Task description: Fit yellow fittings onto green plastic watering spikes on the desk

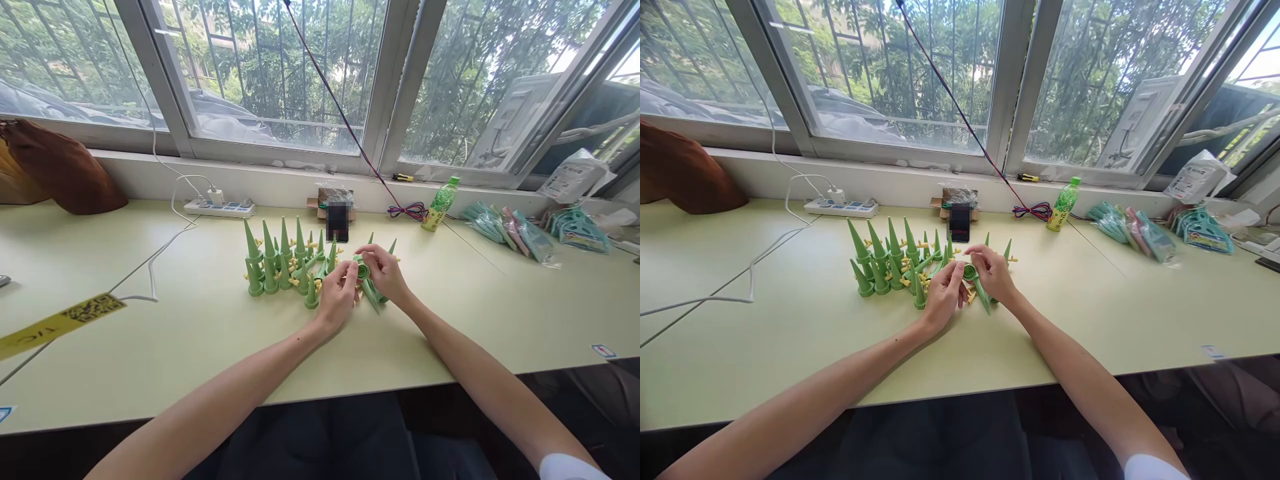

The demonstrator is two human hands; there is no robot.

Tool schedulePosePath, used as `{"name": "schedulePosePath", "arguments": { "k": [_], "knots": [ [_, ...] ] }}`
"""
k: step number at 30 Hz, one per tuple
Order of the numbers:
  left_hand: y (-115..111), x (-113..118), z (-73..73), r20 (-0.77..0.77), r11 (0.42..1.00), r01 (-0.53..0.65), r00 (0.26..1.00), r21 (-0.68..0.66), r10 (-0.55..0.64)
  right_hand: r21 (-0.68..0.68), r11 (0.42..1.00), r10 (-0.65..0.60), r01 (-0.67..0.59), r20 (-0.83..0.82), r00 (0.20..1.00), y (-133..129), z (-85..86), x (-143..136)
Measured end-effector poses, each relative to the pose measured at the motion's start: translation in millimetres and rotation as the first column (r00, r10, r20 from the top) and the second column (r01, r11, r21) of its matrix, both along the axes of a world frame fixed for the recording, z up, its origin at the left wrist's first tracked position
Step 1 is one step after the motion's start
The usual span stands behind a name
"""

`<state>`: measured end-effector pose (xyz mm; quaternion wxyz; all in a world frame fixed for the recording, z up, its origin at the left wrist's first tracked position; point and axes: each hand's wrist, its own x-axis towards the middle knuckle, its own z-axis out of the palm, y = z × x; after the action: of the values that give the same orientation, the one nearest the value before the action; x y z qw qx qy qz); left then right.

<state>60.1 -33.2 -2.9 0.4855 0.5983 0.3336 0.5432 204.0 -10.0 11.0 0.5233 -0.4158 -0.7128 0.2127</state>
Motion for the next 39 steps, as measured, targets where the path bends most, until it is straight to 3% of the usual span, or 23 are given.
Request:
{"name": "schedulePosePath", "arguments": {
  "k": [14,22,26,32,39],
  "knots": [
    [-2.0,-1.1,0.8,-0.064,0.997,0.05,0.997,0.059,-0.046,-0.039,0.999,-0.019,0.017,-0.048,0.999,2.1,1.5,3.3],
    [-3.4,-1.6,3.1,-0.136,0.996,-0.002,0.991,0.093,0.015,-0.068,0.997,0.015,-0.023,-0.103,0.995,2.0,3.1,4.5],
    [-3.6,-1.5,3.7,-0.206,0.983,-0.002,0.978,0.183,0.04,-0.095,0.995,0.014,-0.026,-0.119,0.993,4.4,-0.4,4.8],
    [3.4,-0.2,-7.9,-0.234,0.934,-0.003,0.968,0.358,0.093,-0.158,0.985,0.043,-0.076,-0.201,0.979,7.6,-5.3,4.3],
    [5.4,-0.4,-9.9,-0.237,0.911,-0.033,0.961,0.411,0.142,-0.193,0.978,0.046,-0.085,-0.201,0.979,3.2,-1.8,-0.5]
  ]
}}
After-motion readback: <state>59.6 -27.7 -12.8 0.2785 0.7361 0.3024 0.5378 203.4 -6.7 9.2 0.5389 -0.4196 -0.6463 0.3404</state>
